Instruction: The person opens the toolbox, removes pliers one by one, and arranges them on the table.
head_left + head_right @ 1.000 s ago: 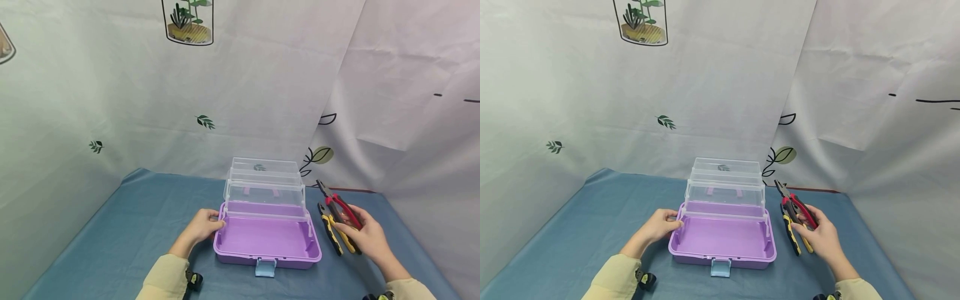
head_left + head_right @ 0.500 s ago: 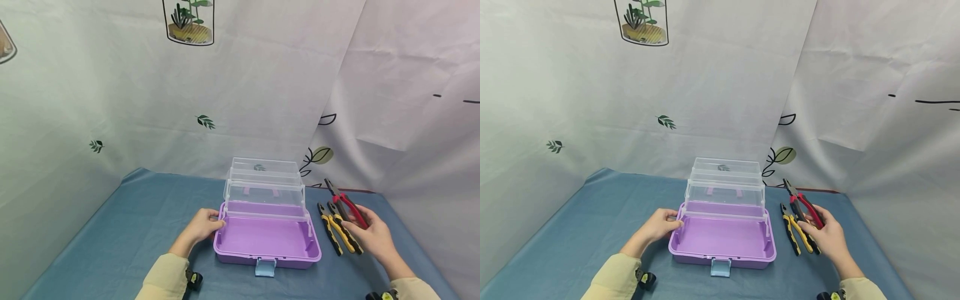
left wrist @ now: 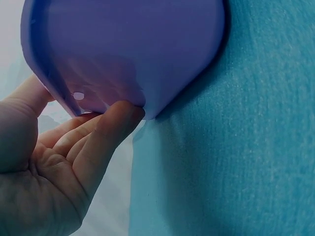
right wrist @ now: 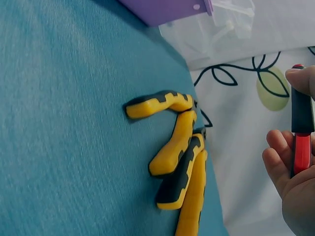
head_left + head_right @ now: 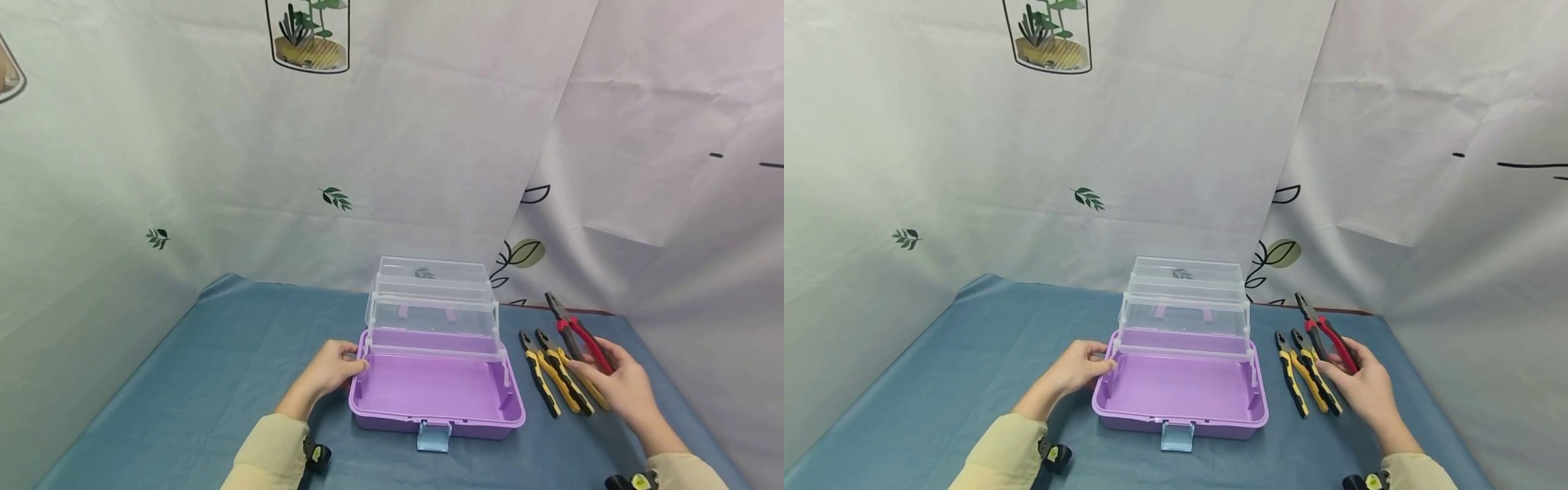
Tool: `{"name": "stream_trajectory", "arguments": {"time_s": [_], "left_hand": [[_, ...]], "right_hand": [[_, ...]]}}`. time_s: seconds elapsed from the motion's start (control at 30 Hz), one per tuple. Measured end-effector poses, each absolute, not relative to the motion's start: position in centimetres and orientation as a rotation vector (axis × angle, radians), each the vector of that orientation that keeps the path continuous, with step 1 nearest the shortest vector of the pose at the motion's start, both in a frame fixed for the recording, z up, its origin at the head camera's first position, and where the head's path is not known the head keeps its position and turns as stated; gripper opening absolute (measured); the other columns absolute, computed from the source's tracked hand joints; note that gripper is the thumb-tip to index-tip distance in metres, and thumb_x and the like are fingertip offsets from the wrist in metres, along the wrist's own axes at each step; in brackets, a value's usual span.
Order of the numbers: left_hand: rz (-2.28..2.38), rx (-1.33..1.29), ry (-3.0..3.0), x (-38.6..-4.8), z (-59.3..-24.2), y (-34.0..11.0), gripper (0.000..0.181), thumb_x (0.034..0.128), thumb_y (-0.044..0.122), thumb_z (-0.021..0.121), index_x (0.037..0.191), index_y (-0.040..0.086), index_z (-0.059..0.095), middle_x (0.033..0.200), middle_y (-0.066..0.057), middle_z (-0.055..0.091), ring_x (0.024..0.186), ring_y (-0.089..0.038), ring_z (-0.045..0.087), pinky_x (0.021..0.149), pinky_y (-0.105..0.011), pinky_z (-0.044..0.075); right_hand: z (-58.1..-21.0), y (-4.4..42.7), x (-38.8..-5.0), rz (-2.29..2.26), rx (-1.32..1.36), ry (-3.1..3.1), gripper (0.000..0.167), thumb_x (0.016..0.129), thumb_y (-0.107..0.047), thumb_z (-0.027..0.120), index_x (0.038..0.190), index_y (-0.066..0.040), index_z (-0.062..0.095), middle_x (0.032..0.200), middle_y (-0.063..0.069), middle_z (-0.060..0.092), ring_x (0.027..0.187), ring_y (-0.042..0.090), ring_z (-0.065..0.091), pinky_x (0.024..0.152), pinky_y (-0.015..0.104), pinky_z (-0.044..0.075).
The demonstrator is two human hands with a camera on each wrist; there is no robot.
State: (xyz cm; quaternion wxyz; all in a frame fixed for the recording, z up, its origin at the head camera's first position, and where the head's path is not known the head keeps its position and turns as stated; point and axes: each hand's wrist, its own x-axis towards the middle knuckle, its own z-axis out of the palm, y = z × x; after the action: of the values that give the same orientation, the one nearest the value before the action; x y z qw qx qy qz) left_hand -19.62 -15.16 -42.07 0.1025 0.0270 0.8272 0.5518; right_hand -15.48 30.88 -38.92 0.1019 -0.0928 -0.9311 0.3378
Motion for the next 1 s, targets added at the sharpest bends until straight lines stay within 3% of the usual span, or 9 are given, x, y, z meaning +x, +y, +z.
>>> {"name": "stream_trajectory", "arguments": {"time_s": [0.47, 0.57, 1.0], "left_hand": [[1.629, 0.077, 2.443, -19.6, -42.1, -15.2, 0.048, 0.0818, 0.007, 0.065, 0.12, -0.018, 0.051, 0.088, -0.025, 0.07, 0.06, -0.019, 0.065, 0.053, -0.041, 0.056], [1.63, 0.076, 2.442, -19.6, -42.1, -15.2, 0.048, 0.0816, 0.007, 0.065, 0.12, -0.018, 0.051, 0.089, -0.025, 0.071, 0.061, -0.019, 0.065, 0.052, -0.041, 0.056], [1.609, 0.058, 2.455, -19.5, -41.8, -15.0, 0.048, 0.0818, 0.007, 0.066, 0.12, -0.017, 0.051, 0.088, -0.023, 0.071, 0.061, -0.02, 0.066, 0.053, -0.04, 0.056]], "right_hand": [[-39.6, 32.7, -15.9, 0.97, -0.394, -2.784, 0.088, 0.082, -0.047, 0.068, 0.14, 0.009, 0.031, 0.117, 0.03, 0.061, 0.089, 0.028, 0.062, 0.055, 0.021, 0.046], [-39.6, 33.1, -16.0, 0.99, -0.412, -2.798, 0.09, 0.083, -0.048, 0.067, 0.141, 0.01, 0.029, 0.119, 0.031, 0.059, 0.102, 0.042, 0.058, 0.056, 0.021, 0.047], [-39.8, 34.3, -16.4, 0.964, -0.477, -2.845, 0.095, 0.082, -0.052, 0.065, 0.142, 0.011, 0.026, 0.121, 0.033, 0.057, 0.103, 0.044, 0.057, 0.06, 0.03, 0.05]]}}
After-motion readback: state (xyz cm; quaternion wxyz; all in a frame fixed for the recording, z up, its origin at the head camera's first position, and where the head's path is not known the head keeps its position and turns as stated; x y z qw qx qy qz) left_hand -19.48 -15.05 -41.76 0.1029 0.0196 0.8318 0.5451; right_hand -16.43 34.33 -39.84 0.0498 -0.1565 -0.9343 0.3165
